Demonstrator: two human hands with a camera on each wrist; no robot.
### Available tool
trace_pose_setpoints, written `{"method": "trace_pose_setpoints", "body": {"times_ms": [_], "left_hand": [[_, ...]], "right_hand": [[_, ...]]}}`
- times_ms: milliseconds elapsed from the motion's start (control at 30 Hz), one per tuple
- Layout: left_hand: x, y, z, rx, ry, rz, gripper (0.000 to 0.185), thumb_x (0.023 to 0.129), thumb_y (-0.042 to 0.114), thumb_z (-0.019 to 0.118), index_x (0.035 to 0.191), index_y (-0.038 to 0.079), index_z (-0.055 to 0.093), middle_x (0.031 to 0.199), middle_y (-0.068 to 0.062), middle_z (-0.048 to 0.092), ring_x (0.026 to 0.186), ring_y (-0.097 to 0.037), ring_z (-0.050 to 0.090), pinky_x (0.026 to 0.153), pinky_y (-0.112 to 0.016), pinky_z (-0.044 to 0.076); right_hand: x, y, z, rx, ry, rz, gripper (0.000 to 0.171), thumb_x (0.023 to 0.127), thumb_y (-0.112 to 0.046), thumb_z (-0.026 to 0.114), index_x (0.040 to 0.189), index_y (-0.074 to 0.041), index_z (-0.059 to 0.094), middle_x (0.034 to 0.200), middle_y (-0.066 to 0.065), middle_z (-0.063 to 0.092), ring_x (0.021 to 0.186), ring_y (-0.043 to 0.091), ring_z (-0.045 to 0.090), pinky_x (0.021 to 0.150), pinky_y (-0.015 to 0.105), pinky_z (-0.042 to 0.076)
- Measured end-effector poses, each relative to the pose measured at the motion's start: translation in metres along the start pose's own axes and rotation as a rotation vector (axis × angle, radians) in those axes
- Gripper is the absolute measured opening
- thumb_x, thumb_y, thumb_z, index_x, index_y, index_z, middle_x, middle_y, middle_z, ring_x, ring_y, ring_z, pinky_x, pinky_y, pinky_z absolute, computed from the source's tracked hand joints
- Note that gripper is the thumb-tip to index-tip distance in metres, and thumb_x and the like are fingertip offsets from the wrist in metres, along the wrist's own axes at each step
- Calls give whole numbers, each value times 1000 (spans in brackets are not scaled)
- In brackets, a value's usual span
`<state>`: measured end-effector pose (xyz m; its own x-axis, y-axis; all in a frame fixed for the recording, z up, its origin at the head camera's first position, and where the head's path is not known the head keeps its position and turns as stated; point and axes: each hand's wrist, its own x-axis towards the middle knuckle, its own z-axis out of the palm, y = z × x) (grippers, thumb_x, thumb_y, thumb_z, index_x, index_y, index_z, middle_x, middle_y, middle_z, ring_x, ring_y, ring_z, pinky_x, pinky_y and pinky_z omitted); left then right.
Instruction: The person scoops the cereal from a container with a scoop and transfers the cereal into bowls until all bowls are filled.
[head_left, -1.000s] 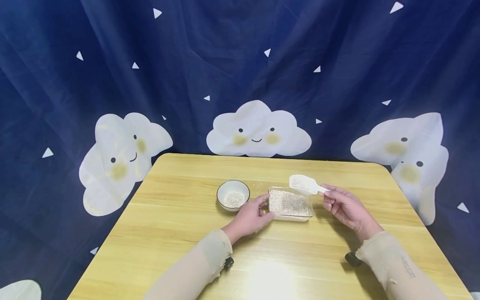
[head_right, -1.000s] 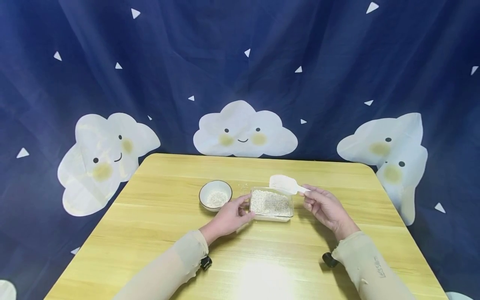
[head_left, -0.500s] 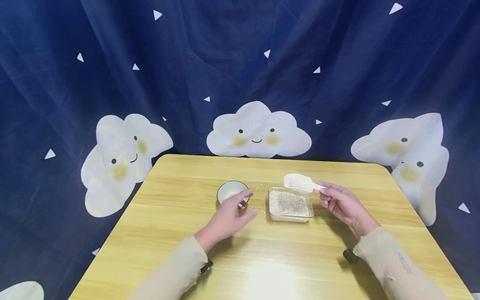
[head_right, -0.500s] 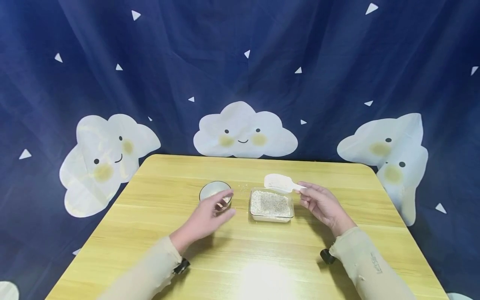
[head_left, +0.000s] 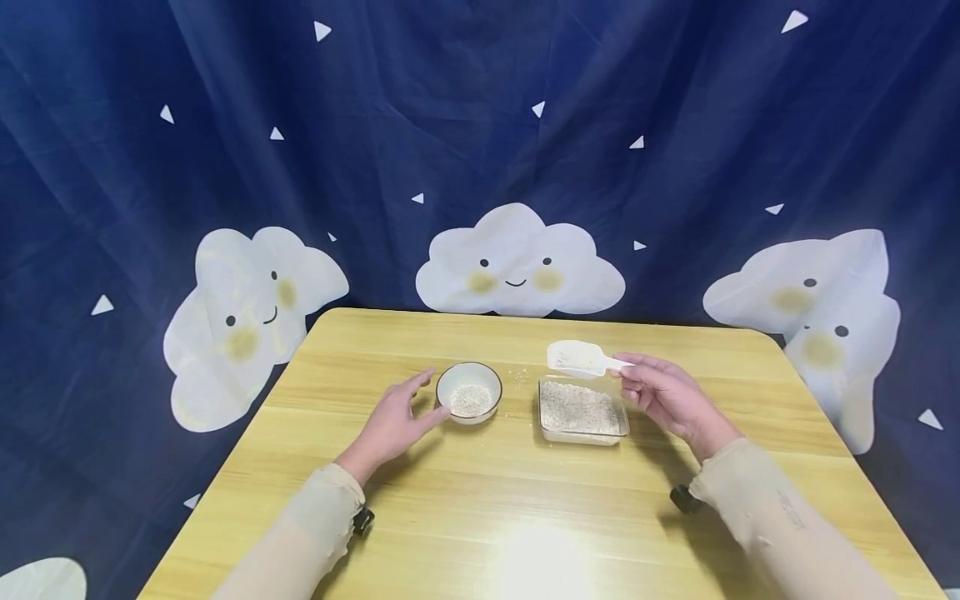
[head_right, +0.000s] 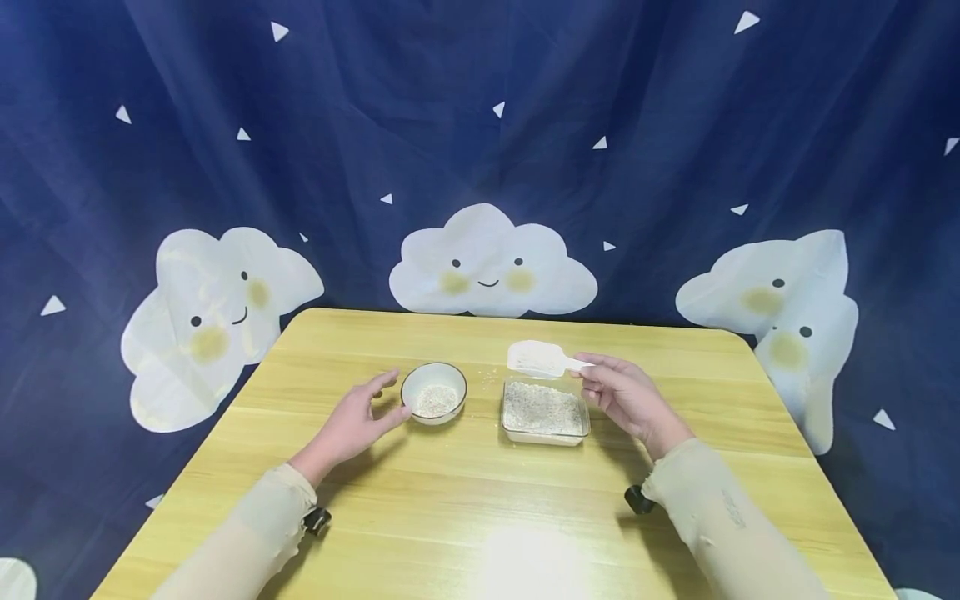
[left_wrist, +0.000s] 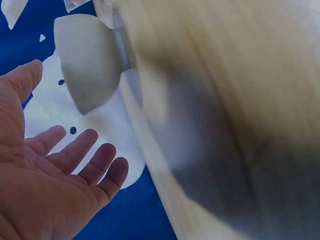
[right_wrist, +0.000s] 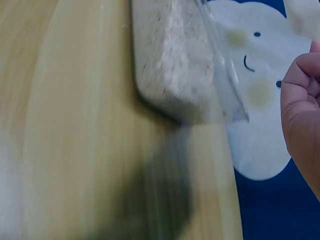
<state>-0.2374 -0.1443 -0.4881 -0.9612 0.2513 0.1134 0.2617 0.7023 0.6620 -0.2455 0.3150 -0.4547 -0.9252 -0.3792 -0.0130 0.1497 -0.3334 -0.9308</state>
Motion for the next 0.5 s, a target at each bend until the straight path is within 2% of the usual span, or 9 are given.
{"method": "trace_pose_setpoints", "body": {"times_ms": [167,333,500], "left_hand": [[1,-4,5,10,-28,-27,81,97,50,77,163,16,45,157,-14,59,128,-37,62,108,-57,55],[3,-2,9,-16,-52,-49,81,96,49,77,163,15,45,161,-11,57,136,-40,58,115,-59,50],[4,2,12,-17,-51,-48,80,97,47,76,163,13,46,160,-12,57,140,-43,57,119,-60,46]], "right_hand": [[13,0,18,-32,56,15,29,109,2,48,125,-10,69,98,-3,78,71,4,51,67,17,50],[24,4,36,-66,134,43,25,107,3,54,125,-8,66,92,-4,77,70,3,52,66,15,51],[32,8,50,-111,173,63,26,106,2,56,132,-2,61,90,-4,78,67,3,52,65,15,51]]}}
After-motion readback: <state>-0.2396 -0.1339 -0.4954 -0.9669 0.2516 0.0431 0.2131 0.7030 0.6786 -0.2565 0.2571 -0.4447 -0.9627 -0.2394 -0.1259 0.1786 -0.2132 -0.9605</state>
